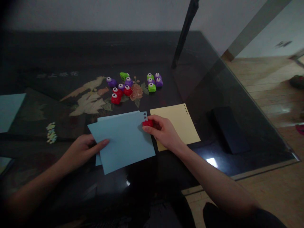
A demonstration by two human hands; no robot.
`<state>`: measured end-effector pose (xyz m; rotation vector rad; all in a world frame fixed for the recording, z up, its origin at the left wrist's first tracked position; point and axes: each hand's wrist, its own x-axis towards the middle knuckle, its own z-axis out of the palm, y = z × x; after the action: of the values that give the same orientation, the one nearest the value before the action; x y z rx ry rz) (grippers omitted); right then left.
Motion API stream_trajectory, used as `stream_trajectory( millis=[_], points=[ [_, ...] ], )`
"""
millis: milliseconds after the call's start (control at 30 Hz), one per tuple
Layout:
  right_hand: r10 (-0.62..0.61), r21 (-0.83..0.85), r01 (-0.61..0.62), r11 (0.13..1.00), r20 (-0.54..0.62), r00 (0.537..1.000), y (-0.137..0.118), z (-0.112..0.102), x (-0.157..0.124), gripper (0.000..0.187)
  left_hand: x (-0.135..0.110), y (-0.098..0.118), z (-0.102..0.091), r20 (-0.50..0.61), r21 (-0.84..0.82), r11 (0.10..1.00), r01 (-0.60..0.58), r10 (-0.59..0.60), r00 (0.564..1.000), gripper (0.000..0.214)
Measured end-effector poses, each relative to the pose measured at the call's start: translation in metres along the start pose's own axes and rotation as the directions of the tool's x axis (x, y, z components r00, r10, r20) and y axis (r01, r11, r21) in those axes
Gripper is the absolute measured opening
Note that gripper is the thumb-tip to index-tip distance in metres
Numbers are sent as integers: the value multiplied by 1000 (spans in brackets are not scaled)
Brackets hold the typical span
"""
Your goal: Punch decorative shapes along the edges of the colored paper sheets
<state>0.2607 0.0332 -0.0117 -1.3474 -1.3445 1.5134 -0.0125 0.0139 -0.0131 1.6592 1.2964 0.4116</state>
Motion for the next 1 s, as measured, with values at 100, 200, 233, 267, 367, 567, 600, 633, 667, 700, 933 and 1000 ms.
stream_trajectory(
  millis=[100,200,233,267,367,567,600,633,667,700,933,1000],
  points=[
    [15,21,-16,1000,32,999,1,-1,0,29,0,1,0,5,2,1000,12,-12,1000,29],
    [15,1,-15,1000,69,997,-1,-2,0,29,1,3,0,9,-5,1000,10,-10,1000,27],
    [13,-12,-12,1000,75,997,-2,-2,0,28,1,4,0,9,-9,1000,9,-9,1000,27],
    [9,-26,-7,1000,78,997,-4,-3,0,28,0,4,0,10,-13,1000,12,-12,1000,27],
    [0,-76,6,997,80,997,-9,-3,-2,27,0,4,0,13,-24,999,46,-46,999,29],
    [-33,-179,50,983,97,995,-17,-6,-4,28,0,4,0,7,-32,997,76,-76,997,31],
    [-36,-190,54,980,97,995,-18,-7,-4,28,0,4,1,6,-31,997,71,-71,997,30],
    [-37,-197,55,979,97,995,-19,-8,-4,29,0,3,1,6,-32,997,70,-70,998,30],
    [-35,-200,55,978,100,994,-19,-8,-3,29,0,4,1,8,-35,997,71,-71,997,29],
    [-34,-201,55,978,106,994,-19,-9,-3,30,0,4,1,9,-34,997,75,-75,997,29],
    [-35,-177,61,982,145,989,-17,-14,-2,28,1,4,0,13,-2,995,96,-96,995,32],
    [-31,-171,57,984,149,988,-18,-17,-2,28,1,3,0,12,-13,995,97,-97,995,32]
  ],
)
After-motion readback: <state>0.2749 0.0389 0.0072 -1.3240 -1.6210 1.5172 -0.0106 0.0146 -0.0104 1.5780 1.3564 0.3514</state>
